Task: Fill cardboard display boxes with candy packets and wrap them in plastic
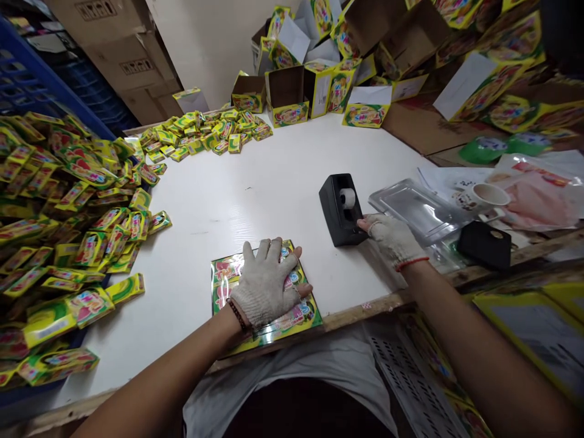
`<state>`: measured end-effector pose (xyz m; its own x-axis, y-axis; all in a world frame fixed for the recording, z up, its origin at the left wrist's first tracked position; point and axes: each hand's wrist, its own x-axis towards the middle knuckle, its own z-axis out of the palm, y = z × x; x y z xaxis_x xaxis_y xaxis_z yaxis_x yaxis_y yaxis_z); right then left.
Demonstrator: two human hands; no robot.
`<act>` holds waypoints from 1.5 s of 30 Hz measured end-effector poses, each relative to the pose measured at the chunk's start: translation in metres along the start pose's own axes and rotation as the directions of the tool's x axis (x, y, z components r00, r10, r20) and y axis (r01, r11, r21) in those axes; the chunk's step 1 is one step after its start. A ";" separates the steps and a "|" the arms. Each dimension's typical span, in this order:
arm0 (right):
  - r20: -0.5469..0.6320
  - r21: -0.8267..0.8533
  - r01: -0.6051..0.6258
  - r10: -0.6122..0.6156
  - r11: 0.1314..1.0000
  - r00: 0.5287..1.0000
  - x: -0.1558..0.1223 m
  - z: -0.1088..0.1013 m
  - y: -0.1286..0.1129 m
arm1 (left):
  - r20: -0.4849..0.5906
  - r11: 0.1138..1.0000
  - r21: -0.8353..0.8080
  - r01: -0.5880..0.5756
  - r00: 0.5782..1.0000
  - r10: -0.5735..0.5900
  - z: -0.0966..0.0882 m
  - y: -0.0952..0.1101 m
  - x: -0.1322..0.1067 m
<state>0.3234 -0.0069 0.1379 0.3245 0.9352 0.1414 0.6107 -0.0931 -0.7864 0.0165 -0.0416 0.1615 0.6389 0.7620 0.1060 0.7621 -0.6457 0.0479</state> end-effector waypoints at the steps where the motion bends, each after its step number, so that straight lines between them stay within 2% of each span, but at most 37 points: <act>1: -0.049 0.020 -0.005 0.006 1.000 0.999 -0.001 0.002 -0.002 | -0.003 1.000 0.007 0.000 1.000 0.000 0.001 0.000 0.000; 4: -0.190 0.056 0.011 0.000 0.998 0.982 -0.012 0.003 -0.014 | -0.003 1.000 0.030 -0.002 1.000 0.002 0.002 0.001 0.001; 9: -0.246 0.015 0.034 -0.030 0.999 0.969 -0.055 -0.014 -0.033 | 0.004 0.999 0.036 -0.007 1.000 0.006 0.002 0.001 0.001; 12: -0.146 0.074 -0.066 0.077 0.995 0.986 -0.075 -0.013 -0.022 | 0.011 1.000 0.024 -0.016 1.000 0.016 0.002 0.000 0.001; 15: -0.001 0.145 -0.172 0.174 0.974 0.985 -0.078 0.003 0.005 | 0.015 1.000 0.004 -0.020 1.000 0.020 0.002 -0.001 0.001; 19: 0.090 0.095 -0.205 0.197 0.974 0.976 -0.071 0.020 0.033 | 0.005 1.000 -0.001 -0.015 1.000 0.015 0.002 -0.001 0.002; 22: 0.248 0.096 -0.147 0.120 0.984 0.961 -0.070 0.013 0.026 | 0.004 1.000 0.004 -0.016 1.000 0.016 0.001 -0.001 0.001; 24: 0.422 0.181 -0.070 -0.014 0.981 0.906 -0.070 0.006 0.006 | 0.011 1.000 0.007 -0.017 1.000 0.017 0.001 -0.001 0.001; 25: 0.513 0.238 -0.030 -0.099 0.971 0.853 -0.068 0.003 -0.008 | 0.014 1.000 0.007 -0.017 1.000 0.017 0.000 -0.001 0.001; 28: 0.727 0.354 0.052 -0.310 0.934 0.613 -0.056 0.007 -0.053 | 0.011 1.000 -0.005 -0.015 1.000 0.015 0.000 -0.001 0.001; 30: 0.820 0.362 0.076 -0.357 0.929 0.447 -0.043 0.018 -0.075 | 0.002 1.000 -0.019 -0.011 1.000 0.011 0.000 -0.001 0.001; 32: 0.877 0.328 0.090 -0.338 0.940 0.342 -0.030 0.033 -0.084 | -0.003 0.999 -0.035 -0.011 1.000 0.010 0.001 -0.002 0.001; 33: 0.895 0.301 0.094 -0.316 0.949 0.315 -0.025 0.041 -0.085 | -0.003 0.999 -0.040 -0.012 1.000 0.012 0.001 -0.002 0.000; 35: 0.917 0.252 0.108 -0.273 0.962 0.291 -0.016 0.052 -0.080 | -0.004 0.999 -0.041 -0.019 1.000 0.019 0.001 -0.002 0.000; 40: 0.916 0.231 0.115 -0.256 0.966 0.310 -0.011 0.061 -0.063 | -0.021 1.000 -0.011 -0.002 1.000 0.002 0.002 -0.002 0.001; 42: 0.917 0.231 0.059 -0.238 0.971 0.319 -0.013 0.064 -0.056 | -0.023 1.000 -0.005 0.009 1.000 -0.009 0.002 -0.002 0.001; 45: 0.941 0.175 -0.142 -0.124 0.974 0.314 -0.022 0.075 -0.043 | -0.027 1.000 0.001 0.004 1.000 -0.004 0.004 -0.002 0.000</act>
<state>0.2356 0.0020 0.1237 -0.6535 0.6266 -0.4246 0.4227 -0.1633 -0.8915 0.0158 -0.0400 0.1570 0.6328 0.7629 0.1321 0.7648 -0.6425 0.0472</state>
